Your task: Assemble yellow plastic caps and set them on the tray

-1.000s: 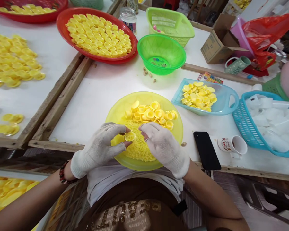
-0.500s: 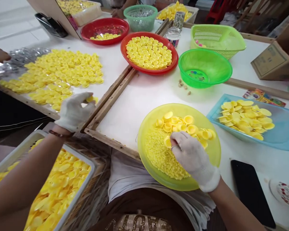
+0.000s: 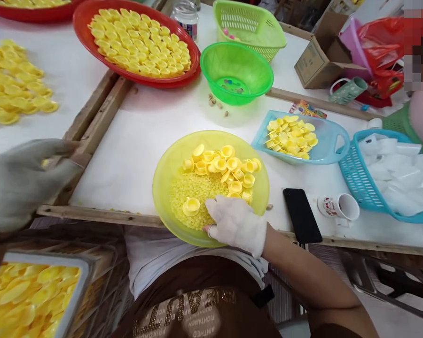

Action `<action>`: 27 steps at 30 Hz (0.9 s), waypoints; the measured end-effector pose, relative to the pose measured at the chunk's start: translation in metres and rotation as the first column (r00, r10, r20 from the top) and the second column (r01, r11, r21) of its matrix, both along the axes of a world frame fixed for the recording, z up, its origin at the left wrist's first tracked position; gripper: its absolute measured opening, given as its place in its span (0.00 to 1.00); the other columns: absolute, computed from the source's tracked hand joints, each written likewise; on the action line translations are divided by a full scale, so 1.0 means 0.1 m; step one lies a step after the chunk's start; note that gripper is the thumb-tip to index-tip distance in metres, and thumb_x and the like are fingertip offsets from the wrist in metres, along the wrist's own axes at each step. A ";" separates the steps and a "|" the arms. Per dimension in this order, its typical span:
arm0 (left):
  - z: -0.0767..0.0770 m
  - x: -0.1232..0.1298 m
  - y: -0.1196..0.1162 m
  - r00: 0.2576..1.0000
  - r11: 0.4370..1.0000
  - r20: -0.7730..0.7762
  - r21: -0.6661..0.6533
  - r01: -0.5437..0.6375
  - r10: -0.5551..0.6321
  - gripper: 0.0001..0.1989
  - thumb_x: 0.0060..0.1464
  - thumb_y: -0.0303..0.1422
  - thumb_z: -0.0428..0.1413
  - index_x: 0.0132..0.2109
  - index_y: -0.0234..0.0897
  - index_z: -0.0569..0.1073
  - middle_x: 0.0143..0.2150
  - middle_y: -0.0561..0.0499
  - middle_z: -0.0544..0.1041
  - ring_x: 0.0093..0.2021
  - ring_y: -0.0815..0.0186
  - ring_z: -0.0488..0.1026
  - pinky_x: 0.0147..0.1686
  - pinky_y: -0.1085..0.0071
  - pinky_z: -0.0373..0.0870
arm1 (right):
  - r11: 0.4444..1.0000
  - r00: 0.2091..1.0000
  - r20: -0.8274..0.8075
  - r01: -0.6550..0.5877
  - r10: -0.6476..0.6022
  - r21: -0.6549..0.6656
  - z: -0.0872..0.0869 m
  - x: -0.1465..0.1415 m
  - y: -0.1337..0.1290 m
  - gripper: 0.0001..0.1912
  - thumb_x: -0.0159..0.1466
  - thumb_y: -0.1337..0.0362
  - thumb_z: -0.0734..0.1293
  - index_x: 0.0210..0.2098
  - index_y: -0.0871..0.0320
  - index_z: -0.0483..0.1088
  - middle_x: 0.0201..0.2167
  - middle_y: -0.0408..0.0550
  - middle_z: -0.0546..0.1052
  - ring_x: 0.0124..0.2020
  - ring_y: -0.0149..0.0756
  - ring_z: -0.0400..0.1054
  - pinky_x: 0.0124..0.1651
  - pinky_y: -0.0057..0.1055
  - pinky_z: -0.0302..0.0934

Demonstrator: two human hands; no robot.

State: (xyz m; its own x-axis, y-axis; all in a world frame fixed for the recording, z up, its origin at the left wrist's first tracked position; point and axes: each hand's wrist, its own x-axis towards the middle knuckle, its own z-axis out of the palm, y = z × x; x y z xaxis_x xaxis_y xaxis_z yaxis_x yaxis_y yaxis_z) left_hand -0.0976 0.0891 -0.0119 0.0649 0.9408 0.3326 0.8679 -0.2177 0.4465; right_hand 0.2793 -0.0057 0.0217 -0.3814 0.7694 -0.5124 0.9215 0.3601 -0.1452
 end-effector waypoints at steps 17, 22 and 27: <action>0.01 1.66 -0.59 0.773 0.781 -0.139 -0.213 0.587 -0.619 0.11 0.55 0.32 0.58 0.45 0.36 0.73 0.38 0.47 0.78 0.40 0.55 0.75 0.46 0.57 0.67 | 0.993 0.807 -0.583 0.116 -0.101 -0.011 -0.12 0.12 0.08 0.11 0.59 0.74 0.63 0.40 0.58 0.70 0.38 0.44 0.77 0.39 0.33 0.70 0.46 0.30 0.63; -0.05 1.73 -0.62 0.782 0.777 -0.043 -0.152 0.610 -0.622 0.07 0.57 0.34 0.59 0.41 0.38 0.71 0.37 0.50 0.78 0.39 0.57 0.75 0.43 0.60 0.68 | 0.968 0.703 -0.708 0.130 0.064 0.216 0.04 0.04 0.07 0.08 0.66 0.71 0.64 0.44 0.58 0.70 0.42 0.47 0.77 0.45 0.35 0.71 0.51 0.35 0.65; -0.06 1.70 -0.61 0.809 0.807 -0.003 -0.063 0.587 -0.588 0.11 0.57 0.34 0.60 0.46 0.37 0.71 0.40 0.49 0.79 0.41 0.57 0.77 0.44 0.60 0.69 | 0.965 0.826 -0.564 0.146 0.002 0.218 0.03 0.12 -0.03 0.08 0.70 0.68 0.61 0.47 0.58 0.69 0.43 0.50 0.77 0.44 0.38 0.72 0.49 0.37 0.66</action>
